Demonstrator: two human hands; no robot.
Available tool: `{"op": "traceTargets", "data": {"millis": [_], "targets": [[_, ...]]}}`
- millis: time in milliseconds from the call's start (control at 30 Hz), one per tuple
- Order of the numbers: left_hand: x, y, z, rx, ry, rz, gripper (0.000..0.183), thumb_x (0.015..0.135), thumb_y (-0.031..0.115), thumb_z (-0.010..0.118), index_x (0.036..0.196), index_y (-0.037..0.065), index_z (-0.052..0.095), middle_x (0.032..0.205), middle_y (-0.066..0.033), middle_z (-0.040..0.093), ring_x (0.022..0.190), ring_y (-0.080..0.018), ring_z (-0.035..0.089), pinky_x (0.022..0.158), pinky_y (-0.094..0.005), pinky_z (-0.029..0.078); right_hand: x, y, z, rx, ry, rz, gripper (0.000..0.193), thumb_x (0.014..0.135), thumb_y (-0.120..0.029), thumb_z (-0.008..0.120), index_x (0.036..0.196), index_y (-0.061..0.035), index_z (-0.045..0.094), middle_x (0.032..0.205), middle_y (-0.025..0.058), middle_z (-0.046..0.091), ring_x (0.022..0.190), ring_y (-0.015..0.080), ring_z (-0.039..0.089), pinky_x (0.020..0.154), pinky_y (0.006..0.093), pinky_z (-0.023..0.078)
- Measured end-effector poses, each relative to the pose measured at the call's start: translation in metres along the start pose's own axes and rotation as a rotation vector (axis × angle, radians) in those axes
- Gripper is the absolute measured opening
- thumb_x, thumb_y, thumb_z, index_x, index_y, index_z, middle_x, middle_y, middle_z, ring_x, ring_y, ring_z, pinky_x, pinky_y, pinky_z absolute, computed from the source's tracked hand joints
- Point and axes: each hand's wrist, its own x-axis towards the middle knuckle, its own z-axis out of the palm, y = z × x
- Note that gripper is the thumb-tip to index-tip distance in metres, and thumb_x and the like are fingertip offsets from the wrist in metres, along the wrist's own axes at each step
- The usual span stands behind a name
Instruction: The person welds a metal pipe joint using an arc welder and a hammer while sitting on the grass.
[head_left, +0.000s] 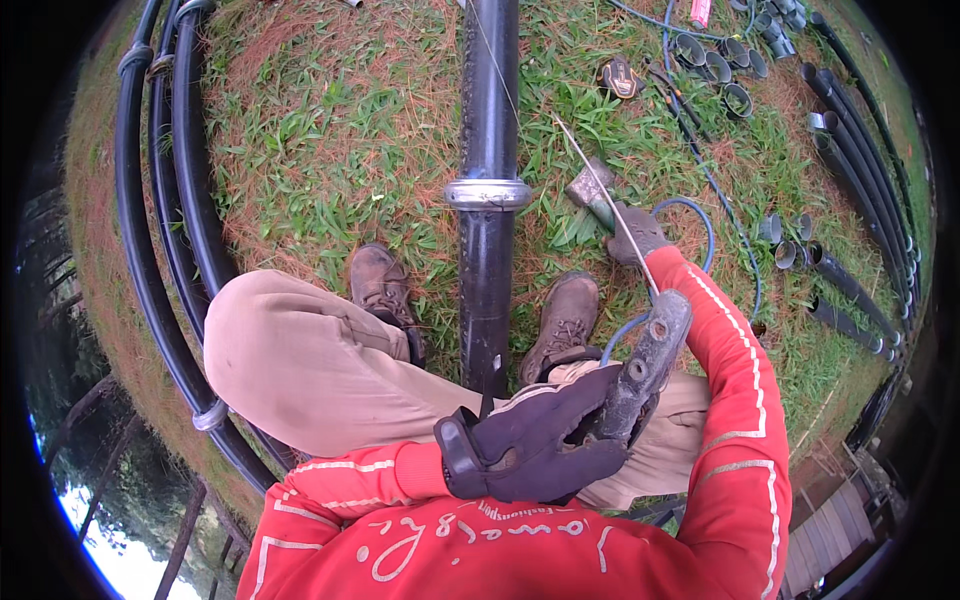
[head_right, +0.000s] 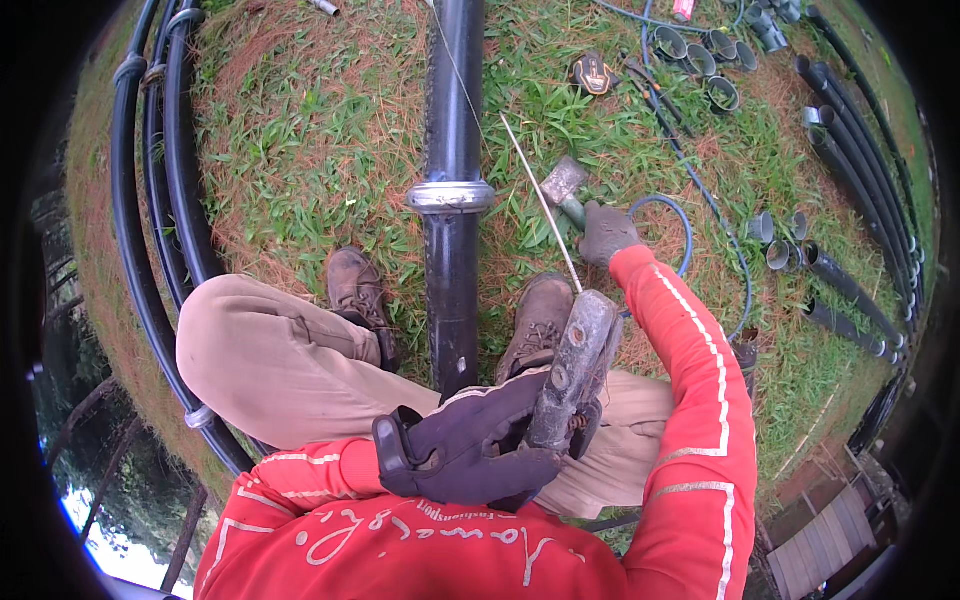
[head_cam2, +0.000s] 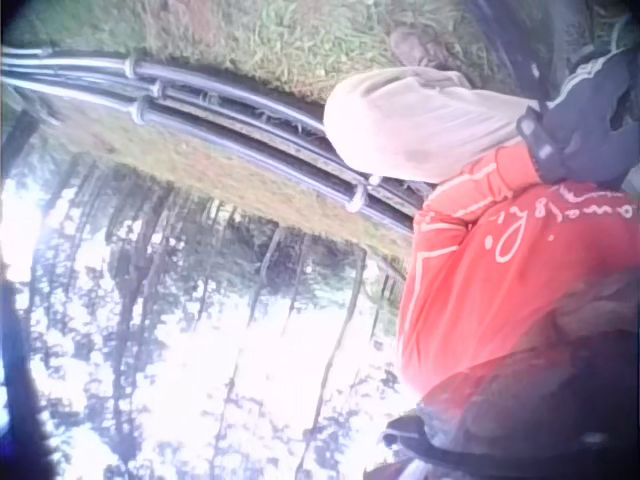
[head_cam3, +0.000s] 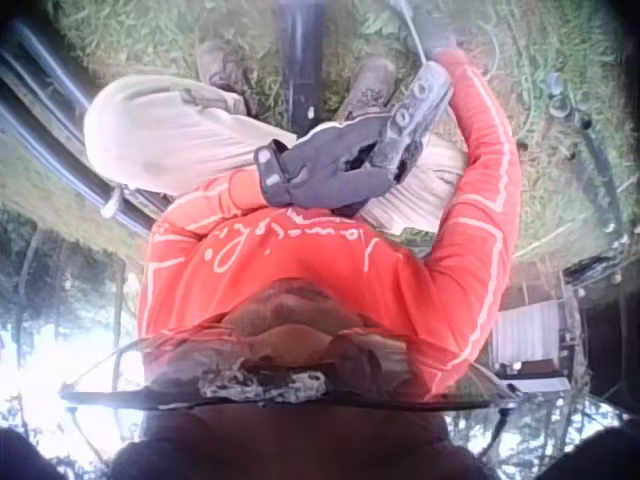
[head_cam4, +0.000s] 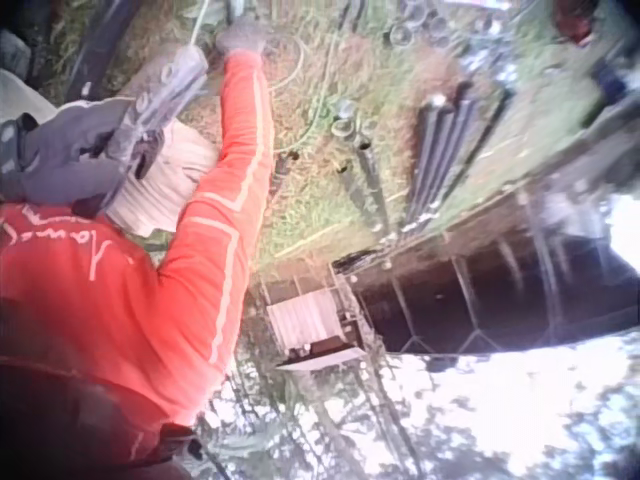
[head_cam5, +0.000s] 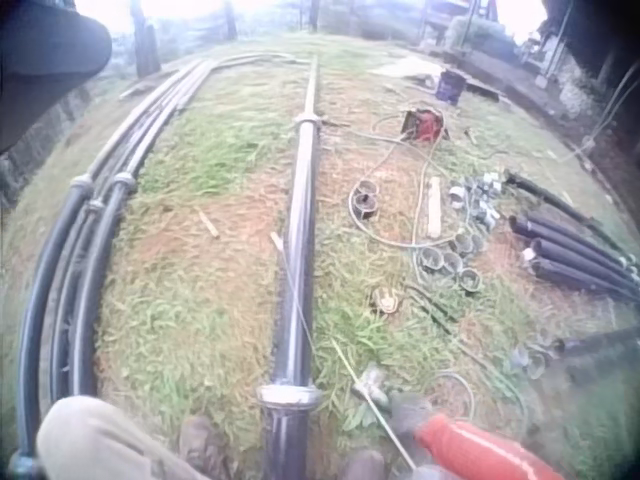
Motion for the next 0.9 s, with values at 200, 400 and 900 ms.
{"op": "traceTargets", "data": {"millis": [200,400,900], "targets": [[0.005,-0.007,-0.004,-0.102,0.034,-0.078,0.081,0.102,0.036,0.073,0.164,-0.003,0.038,0.14,-0.0268,0.068,0.13,-0.0381,0.069,0.112,-0.0446,0.052,0.001,-0.004,-0.023,0.151,-0.03,-0.021,0.039,0.094,-0.022,0.072,0.126,-0.0027,0.061,0.118,0.0291,0.074,0.111,0.0485,0.073,0.097,0.0573,0.057],[0.009,-0.013,-0.003,-0.094,0.06,0.013,0.078,0.106,0.025,0.07,0.17,0.002,0.032,0.151,-0.0167,0.063,0.14,-0.025,0.06,0.119,-0.0423,0.046,-0.021,0.007,-0.049,0.224,0.271,-0.268,0.048,0.093,-0.019,0.069,0.139,-0.0085,0.059,0.11,0.026,0.072,0.108,0.0494,0.071,0.091,0.0572,0.056],[0.01,-0.016,0.004,-0.074,0.143,0.028,0.08,0.104,0.038,0.073,0.161,-0.007,0.039,0.139,-0.0289,0.067,0.129,-0.0399,0.069,0.11,-0.0461,0.053,-0.014,-0.028,-0.04,0.531,0.427,-0.227,0.057,0.092,-0.017,0.069,0.148,-0.0133,0.061,0.127,0.0208,0.072,0.112,0.0446,0.072,0.096,0.0538,0.058]]}}
